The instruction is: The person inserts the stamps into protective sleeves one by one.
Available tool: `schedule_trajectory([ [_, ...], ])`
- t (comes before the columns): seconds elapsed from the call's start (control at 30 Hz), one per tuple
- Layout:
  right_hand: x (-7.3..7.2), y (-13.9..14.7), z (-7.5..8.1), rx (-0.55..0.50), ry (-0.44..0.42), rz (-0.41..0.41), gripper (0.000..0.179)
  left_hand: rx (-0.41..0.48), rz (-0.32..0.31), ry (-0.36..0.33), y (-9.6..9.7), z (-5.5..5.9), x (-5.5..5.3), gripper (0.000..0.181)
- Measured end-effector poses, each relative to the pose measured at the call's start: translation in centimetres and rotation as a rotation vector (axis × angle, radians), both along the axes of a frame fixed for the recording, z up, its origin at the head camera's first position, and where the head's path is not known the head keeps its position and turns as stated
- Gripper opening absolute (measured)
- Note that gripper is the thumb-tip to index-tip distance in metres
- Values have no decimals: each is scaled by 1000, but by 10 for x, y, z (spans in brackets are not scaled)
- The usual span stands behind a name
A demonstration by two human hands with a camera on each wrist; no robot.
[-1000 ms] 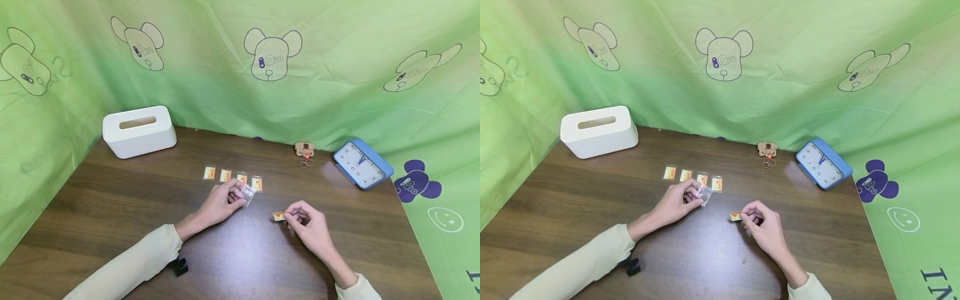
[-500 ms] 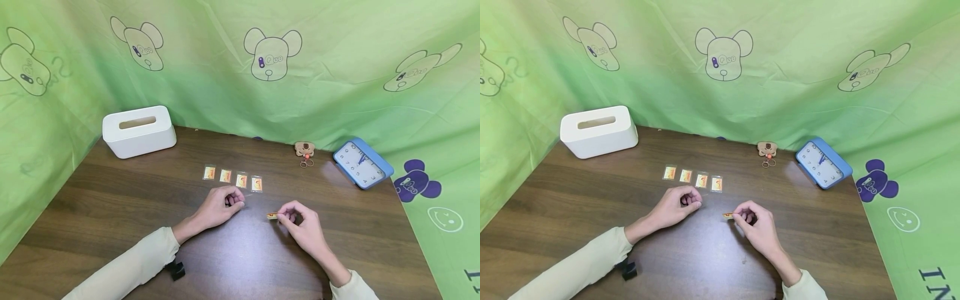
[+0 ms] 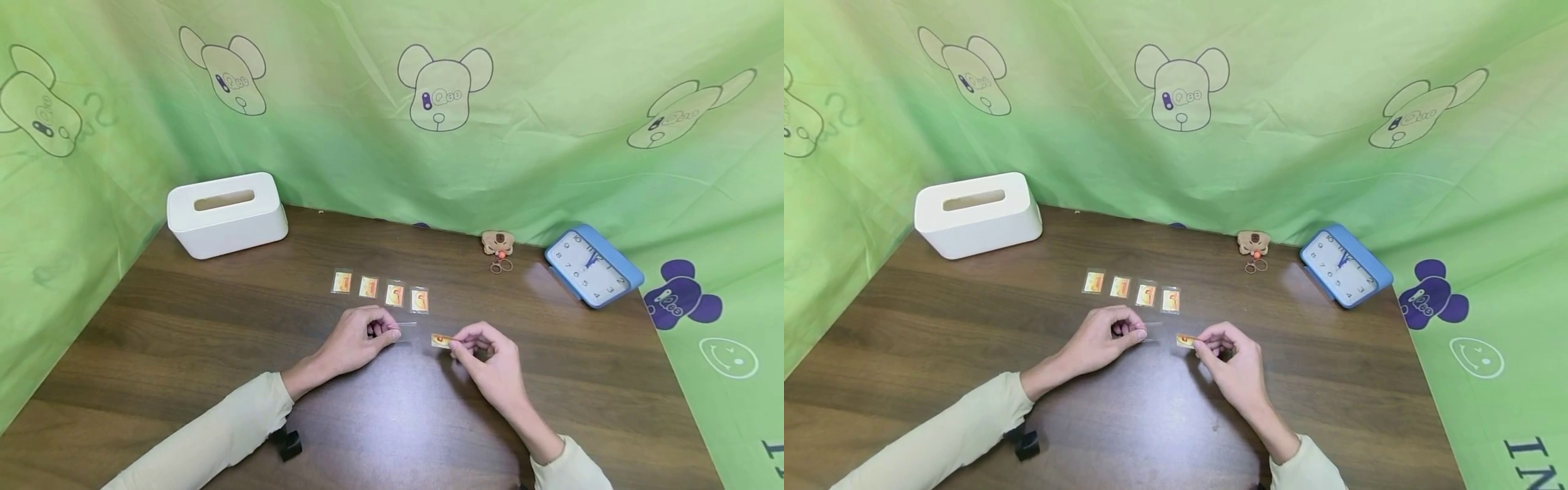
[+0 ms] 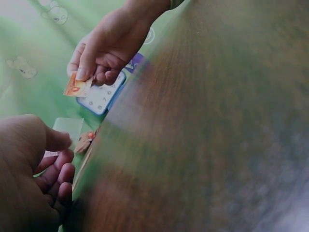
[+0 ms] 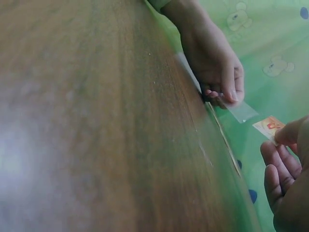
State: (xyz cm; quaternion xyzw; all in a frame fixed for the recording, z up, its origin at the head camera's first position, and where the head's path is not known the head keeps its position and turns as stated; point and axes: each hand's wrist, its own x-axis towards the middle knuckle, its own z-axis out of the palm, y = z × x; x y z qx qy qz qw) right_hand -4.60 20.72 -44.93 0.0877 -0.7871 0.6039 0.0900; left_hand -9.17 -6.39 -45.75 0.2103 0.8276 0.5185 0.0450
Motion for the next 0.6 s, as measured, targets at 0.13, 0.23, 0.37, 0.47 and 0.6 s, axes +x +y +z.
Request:
schedule_trajectory([
  [0.13, -1, -3, -1, -16, 6, -12, 16, 1, -8, 13, 0, 0, 0, 8],
  [0.23, -1, -6, -1, -29, 5, -2, 16, -4, -8, 20, 0, 0, 0, 7],
  [0.37, -2, -10, -2, -46, -5, 16, 15, -13, -6, 25, 0, 0, 1, 7],
  [0.47, -3, -12, -3, -58, -11, 24, 15, -19, -8, 29, 0, -1, 1, 7],
  [0.6, -5, -14, -4, -75, -25, 31, 14, -22, -10, 32, 0, -1, 1, 7],
])
